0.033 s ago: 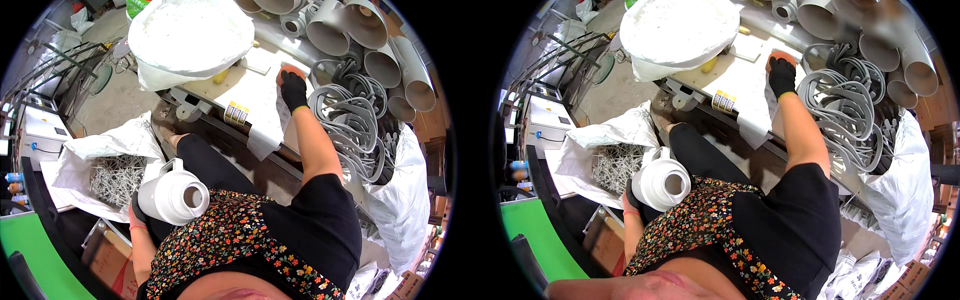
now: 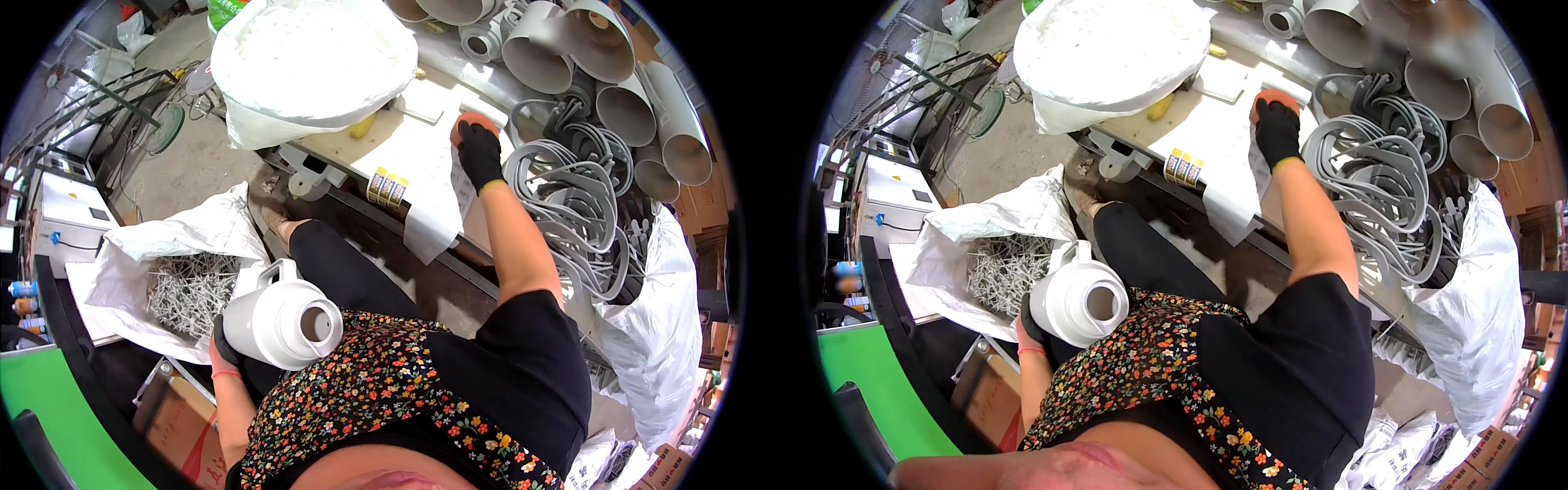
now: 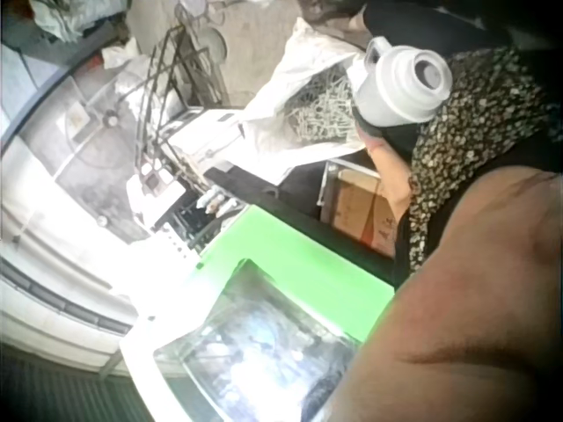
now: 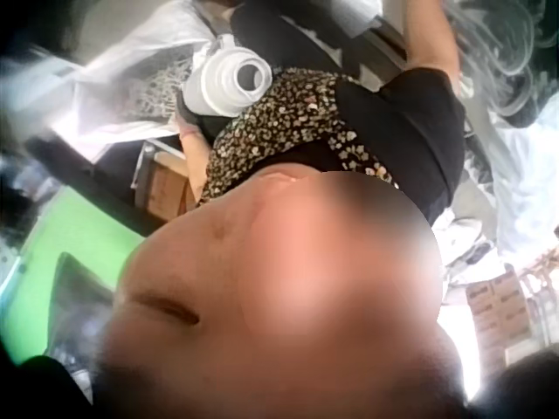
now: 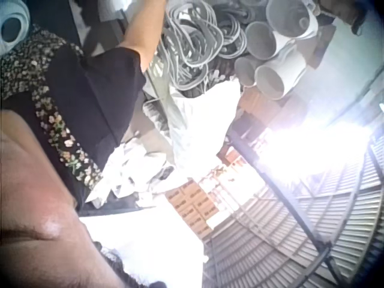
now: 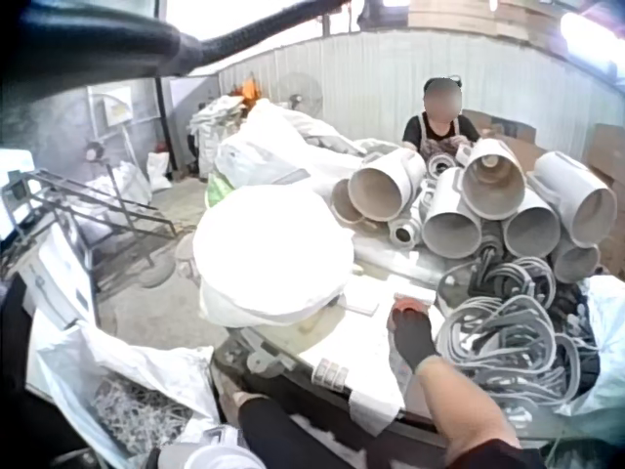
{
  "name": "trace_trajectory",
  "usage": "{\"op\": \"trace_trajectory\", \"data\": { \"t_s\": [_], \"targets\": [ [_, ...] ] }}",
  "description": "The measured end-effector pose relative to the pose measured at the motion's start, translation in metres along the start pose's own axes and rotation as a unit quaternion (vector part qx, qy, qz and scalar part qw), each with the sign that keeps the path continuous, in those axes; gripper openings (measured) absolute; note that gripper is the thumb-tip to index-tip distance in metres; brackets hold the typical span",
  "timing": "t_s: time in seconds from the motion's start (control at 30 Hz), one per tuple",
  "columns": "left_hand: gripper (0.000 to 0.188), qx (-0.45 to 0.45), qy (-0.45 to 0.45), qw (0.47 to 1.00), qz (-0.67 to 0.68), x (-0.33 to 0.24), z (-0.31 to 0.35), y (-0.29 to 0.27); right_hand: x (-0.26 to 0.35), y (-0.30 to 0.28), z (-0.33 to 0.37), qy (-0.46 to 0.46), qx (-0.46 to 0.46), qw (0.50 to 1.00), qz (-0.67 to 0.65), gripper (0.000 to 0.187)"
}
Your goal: The person repeatedly picks up white plastic containers, applies a printed label to the side, and places them into a cardboard box. The process involves handling the containers, peeling labels from a roll, and smoothing them onto the surface.
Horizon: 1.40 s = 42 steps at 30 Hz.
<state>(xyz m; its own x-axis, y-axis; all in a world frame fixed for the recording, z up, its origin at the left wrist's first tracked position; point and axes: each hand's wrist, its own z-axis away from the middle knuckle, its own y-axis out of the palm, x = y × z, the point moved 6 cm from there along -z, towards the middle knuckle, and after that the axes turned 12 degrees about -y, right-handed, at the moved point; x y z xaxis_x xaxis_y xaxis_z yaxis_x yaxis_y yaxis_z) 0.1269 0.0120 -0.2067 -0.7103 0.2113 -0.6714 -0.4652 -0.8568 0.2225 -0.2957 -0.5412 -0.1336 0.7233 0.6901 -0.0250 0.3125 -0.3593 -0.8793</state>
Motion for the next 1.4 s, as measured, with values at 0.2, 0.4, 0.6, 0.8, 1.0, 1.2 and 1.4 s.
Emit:
{"op": "trace_trajectory", "data": {
  "t_s": [0.2, 0.4, 0.6, 0.8, 1.0, 1.2, 1.4],
  "targets": [
    [0.052, 0.009, 0.054, 0.998, 0.043, -0.032, 0.029, -0.003, 0.032, -0.031, 0.010, -0.087, -0.060, 0.994, -0.030, 0.045],
    [0.053, -0.040, 0.165, 0.985, 0.031, -0.110, 0.051, -0.014, -0.001, -0.012, -0.027, -0.048, -0.036, 0.998, 0.003, 0.037],
    [0.043, 0.026, 0.255, 0.964, -0.071, -0.191, 0.081, -0.025, -0.022, 0.014, -0.032, -0.002, 0.003, 1.000, 0.013, 0.043],
    [0.040, -0.031, 0.352, 0.903, -0.245, -0.268, 0.099, 0.007, 0.024, -0.025, -0.005, -0.067, -0.085, 0.993, -0.051, 0.033],
    [0.038, -0.087, 0.310, 0.928, -0.187, -0.246, 0.035, -0.001, 0.045, -0.041, 0.041, -0.079, -0.080, 0.987, -0.113, 0.033],
    [0.032, -0.020, 0.321, 0.910, -0.260, -0.223, 0.043, 0.064, 0.005, -0.003, 0.000, -0.077, -0.076, 0.994, 0.004, 0.038],
    [0.033, -0.047, 0.304, 0.928, -0.209, -0.220, 0.054, 0.033, -0.024, 0.029, -0.012, -0.048, -0.039, 0.998, 0.001, 0.044]
  ]
}}
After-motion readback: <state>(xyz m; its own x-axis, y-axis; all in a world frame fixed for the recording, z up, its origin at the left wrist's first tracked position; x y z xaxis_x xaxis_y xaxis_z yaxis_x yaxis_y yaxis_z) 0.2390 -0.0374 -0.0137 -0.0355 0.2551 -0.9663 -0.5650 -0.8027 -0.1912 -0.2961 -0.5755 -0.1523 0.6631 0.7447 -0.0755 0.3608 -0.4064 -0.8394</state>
